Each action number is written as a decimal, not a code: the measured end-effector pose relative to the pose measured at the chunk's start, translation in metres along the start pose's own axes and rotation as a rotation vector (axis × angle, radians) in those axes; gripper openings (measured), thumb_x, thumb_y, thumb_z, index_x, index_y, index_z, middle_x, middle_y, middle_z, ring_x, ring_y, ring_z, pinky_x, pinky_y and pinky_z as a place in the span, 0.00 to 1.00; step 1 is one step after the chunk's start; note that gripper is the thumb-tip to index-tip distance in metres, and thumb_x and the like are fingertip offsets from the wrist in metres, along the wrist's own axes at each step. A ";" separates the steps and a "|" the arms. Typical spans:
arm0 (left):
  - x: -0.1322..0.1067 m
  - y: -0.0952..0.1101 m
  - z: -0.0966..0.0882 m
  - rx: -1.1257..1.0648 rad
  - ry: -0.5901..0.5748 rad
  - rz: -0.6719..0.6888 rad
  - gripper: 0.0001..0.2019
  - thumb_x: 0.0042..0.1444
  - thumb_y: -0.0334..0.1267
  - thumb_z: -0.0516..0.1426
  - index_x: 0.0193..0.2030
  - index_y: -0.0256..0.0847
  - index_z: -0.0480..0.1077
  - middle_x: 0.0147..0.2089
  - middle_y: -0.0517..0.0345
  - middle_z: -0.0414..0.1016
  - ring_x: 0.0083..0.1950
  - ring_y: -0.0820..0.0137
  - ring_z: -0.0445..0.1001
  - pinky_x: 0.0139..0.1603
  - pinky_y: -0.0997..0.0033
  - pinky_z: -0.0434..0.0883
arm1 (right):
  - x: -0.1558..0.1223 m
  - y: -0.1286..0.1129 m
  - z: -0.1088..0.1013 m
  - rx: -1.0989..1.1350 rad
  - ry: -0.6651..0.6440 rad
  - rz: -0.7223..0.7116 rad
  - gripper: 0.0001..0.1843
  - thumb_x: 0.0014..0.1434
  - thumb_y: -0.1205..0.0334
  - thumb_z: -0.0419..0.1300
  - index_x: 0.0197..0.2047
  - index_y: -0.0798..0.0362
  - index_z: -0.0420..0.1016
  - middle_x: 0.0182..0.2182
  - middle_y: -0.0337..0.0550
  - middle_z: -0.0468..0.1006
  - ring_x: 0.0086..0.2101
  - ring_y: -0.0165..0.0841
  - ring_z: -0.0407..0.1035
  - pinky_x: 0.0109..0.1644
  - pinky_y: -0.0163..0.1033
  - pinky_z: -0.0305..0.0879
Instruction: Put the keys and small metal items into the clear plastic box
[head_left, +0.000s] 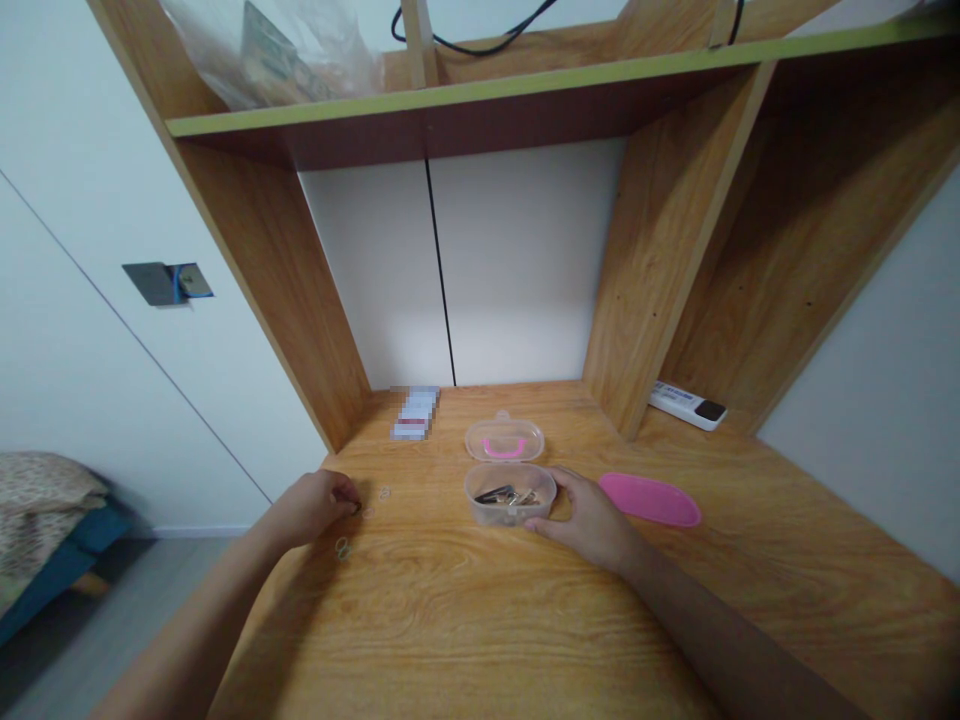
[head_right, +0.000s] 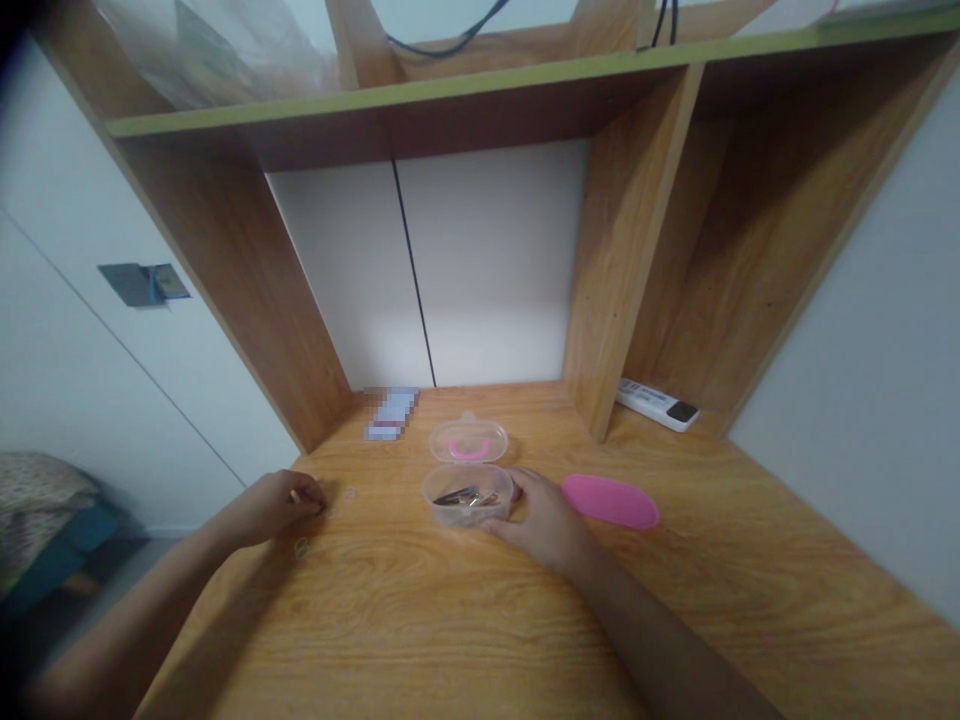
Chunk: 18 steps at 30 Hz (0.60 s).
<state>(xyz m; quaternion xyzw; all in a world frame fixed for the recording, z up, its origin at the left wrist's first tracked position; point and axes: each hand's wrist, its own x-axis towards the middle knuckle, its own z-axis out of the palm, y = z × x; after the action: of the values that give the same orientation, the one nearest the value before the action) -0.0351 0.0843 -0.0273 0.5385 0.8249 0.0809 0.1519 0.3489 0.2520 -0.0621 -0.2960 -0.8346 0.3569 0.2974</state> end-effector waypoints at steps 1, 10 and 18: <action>0.000 0.001 0.000 0.008 0.004 -0.007 0.10 0.49 0.37 0.56 0.35 0.43 0.78 0.37 0.58 0.81 0.38 0.69 0.76 0.37 0.75 0.65 | 0.000 0.000 0.000 -0.001 0.001 0.001 0.28 0.45 0.59 0.70 0.52 0.49 0.74 0.48 0.45 0.78 0.46 0.43 0.72 0.53 0.47 0.67; 0.002 0.011 -0.001 0.130 -0.043 0.030 0.08 0.48 0.36 0.54 0.28 0.40 0.75 0.30 0.57 0.78 0.32 0.70 0.73 0.31 0.75 0.61 | -0.001 0.001 0.001 -0.006 0.002 0.011 0.29 0.46 0.59 0.70 0.53 0.50 0.73 0.48 0.46 0.78 0.46 0.43 0.72 0.53 0.47 0.67; 0.002 0.017 -0.003 0.218 -0.041 0.078 0.09 0.47 0.34 0.51 0.20 0.40 0.69 0.23 0.59 0.71 0.26 0.72 0.68 0.26 0.73 0.55 | -0.001 -0.004 0.000 -0.002 -0.003 0.022 0.28 0.46 0.59 0.70 0.52 0.51 0.73 0.48 0.47 0.78 0.47 0.44 0.72 0.53 0.48 0.67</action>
<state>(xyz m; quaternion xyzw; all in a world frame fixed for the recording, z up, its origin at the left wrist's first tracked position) -0.0218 0.0932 -0.0194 0.5852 0.8038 -0.0146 0.1058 0.3485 0.2496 -0.0593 -0.3050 -0.8321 0.3597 0.2919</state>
